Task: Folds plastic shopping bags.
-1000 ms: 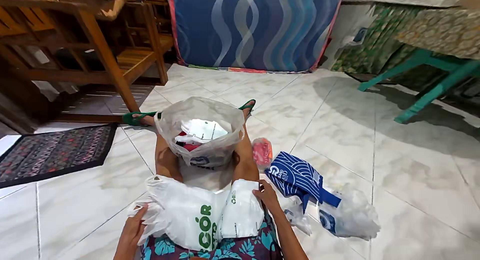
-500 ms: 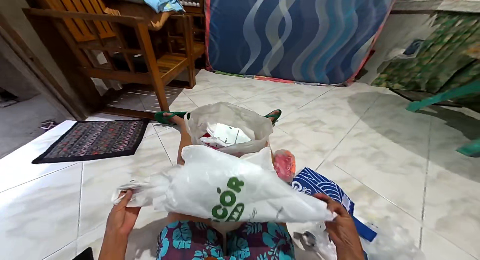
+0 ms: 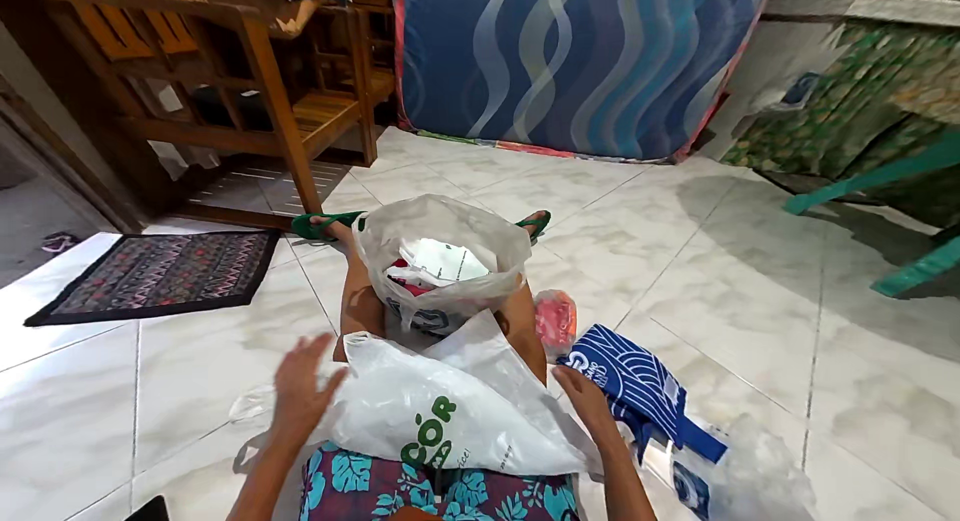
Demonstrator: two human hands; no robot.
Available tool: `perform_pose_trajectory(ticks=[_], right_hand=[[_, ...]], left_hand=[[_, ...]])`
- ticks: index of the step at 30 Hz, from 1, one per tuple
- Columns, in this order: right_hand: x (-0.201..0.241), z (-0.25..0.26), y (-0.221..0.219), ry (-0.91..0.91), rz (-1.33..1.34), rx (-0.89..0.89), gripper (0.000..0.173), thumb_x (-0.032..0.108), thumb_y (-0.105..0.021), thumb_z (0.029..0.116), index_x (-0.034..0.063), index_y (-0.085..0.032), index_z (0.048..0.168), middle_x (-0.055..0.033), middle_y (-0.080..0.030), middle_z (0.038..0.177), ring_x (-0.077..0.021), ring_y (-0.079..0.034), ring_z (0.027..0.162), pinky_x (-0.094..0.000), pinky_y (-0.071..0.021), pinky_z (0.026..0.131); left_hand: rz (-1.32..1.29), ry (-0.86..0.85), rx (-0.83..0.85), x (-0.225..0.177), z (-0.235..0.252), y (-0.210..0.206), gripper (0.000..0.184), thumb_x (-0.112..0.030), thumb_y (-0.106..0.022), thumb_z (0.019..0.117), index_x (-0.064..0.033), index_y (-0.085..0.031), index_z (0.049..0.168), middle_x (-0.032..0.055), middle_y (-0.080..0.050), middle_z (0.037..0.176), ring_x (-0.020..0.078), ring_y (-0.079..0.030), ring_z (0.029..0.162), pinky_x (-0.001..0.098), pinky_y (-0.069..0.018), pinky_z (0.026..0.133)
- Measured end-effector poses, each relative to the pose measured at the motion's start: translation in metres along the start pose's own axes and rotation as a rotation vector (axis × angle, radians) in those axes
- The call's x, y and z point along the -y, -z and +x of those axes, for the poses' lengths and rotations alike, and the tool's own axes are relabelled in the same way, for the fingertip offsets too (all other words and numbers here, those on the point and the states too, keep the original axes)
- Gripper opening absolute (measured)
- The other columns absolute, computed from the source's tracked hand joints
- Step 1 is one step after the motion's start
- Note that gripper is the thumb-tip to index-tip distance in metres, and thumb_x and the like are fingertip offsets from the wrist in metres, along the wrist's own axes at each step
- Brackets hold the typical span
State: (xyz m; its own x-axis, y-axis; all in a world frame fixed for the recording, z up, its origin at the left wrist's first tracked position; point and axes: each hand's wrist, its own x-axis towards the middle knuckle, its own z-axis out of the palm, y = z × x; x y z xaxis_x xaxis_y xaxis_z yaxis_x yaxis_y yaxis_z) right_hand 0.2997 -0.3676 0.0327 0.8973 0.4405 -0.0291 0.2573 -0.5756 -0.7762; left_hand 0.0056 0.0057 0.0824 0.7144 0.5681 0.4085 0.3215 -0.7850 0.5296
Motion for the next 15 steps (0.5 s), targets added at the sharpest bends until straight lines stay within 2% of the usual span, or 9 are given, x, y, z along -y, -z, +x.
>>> perform_pose_trajectory(ticks=[1,3,5,7,10,11,13,15], right_hand=[[0.012,0.012,-0.005,-0.027,-0.078,0.106,0.053,0.036,-0.059,0.1033,-0.0094,-0.063,0.129,-0.0335,-0.063,0.127,-0.0479,-0.061,0.119,-0.0622,-0.0433,0.105],[0.028,0.025,-0.019,-0.133,-0.246,0.295,0.059,0.041,-0.068,0.0976,-0.0063,-0.060,0.132,-0.0342,-0.059,0.130,-0.0490,-0.058,0.120,-0.0637,-0.0441,0.103],[0.037,0.024,-0.034,-0.208,-0.339,0.340,0.051,0.030,-0.072,0.0956,-0.0061,-0.060,0.130,-0.0328,-0.062,0.125,-0.0485,-0.060,0.117,-0.0647,-0.0456,0.098],[0.031,0.014,-0.045,-0.187,-0.323,0.263,0.033,0.017,-0.067,0.0975,-0.0081,-0.064,0.119,-0.0315,-0.066,0.113,-0.0475,-0.064,0.109,-0.0636,-0.0473,0.092],[0.007,-0.014,-0.045,-0.132,-0.199,0.019,0.024,0.008,-0.063,0.0983,-0.0129,-0.065,0.110,-0.0322,-0.068,0.100,-0.0473,-0.066,0.098,-0.0623,-0.0495,0.088],[-0.003,-0.025,-0.043,-0.124,-0.138,-0.067,0.023,0.007,-0.063,0.0974,-0.0145,-0.065,0.107,-0.0325,-0.067,0.096,-0.0471,-0.066,0.093,-0.0624,-0.0500,0.086],[-0.019,-0.044,-0.038,-0.141,-0.033,-0.173,0.021,0.005,-0.065,0.0957,-0.0156,-0.064,0.103,-0.0309,-0.066,0.090,-0.0433,-0.065,0.087,-0.0601,-0.0495,0.083],[-0.035,-0.059,-0.034,-0.193,0.024,-0.167,0.018,0.003,-0.066,0.0943,-0.0145,-0.064,0.098,-0.0266,-0.063,0.085,-0.0367,-0.061,0.081,-0.0552,-0.0484,0.078]], left_hand=[[0.066,-0.014,0.174,-0.008,0.010,-0.008,0.057,-0.036,-0.065,0.0964,-0.0021,-0.058,0.142,0.0235,-0.051,0.150,0.0521,-0.036,0.145,0.0702,-0.0213,0.117],[0.158,0.081,0.510,-0.013,0.030,-0.026,0.060,-0.030,-0.065,0.0993,-0.0099,-0.048,0.153,0.0228,-0.039,0.159,0.0471,-0.027,0.150,0.0663,-0.0183,0.120],[0.181,0.197,0.637,-0.004,0.041,-0.046,0.066,-0.020,-0.066,0.0981,-0.0092,-0.039,0.157,0.0264,-0.038,0.158,0.0471,-0.033,0.147,0.0647,-0.0258,0.117],[0.182,0.235,0.624,0.004,0.042,-0.060,0.069,-0.009,-0.069,0.0934,-0.0059,-0.040,0.156,0.0300,-0.045,0.151,0.0508,-0.039,0.141,0.0667,-0.0292,0.113],[0.227,0.203,0.571,0.007,0.031,-0.071,0.064,-0.008,-0.067,0.0947,-0.0035,-0.043,0.154,0.0297,-0.052,0.143,0.0508,-0.043,0.137,0.0655,-0.0266,0.115],[0.224,0.185,0.539,0.009,0.027,-0.075,0.055,-0.009,-0.065,0.0961,-0.0020,-0.050,0.148,0.0306,-0.055,0.140,0.0511,-0.044,0.136,0.0653,-0.0266,0.115],[0.182,0.156,0.481,0.015,0.020,-0.083,0.033,-0.011,-0.061,0.0993,0.0011,-0.067,0.129,0.0315,-0.061,0.130,0.0515,-0.049,0.131,0.0640,-0.0309,0.113],[0.132,0.134,0.443,0.018,0.016,-0.088,0.026,-0.013,-0.058,0.1020,0.0025,-0.072,0.117,0.0295,-0.065,0.122,0.0492,-0.053,0.126,0.0598,-0.0366,0.110]])
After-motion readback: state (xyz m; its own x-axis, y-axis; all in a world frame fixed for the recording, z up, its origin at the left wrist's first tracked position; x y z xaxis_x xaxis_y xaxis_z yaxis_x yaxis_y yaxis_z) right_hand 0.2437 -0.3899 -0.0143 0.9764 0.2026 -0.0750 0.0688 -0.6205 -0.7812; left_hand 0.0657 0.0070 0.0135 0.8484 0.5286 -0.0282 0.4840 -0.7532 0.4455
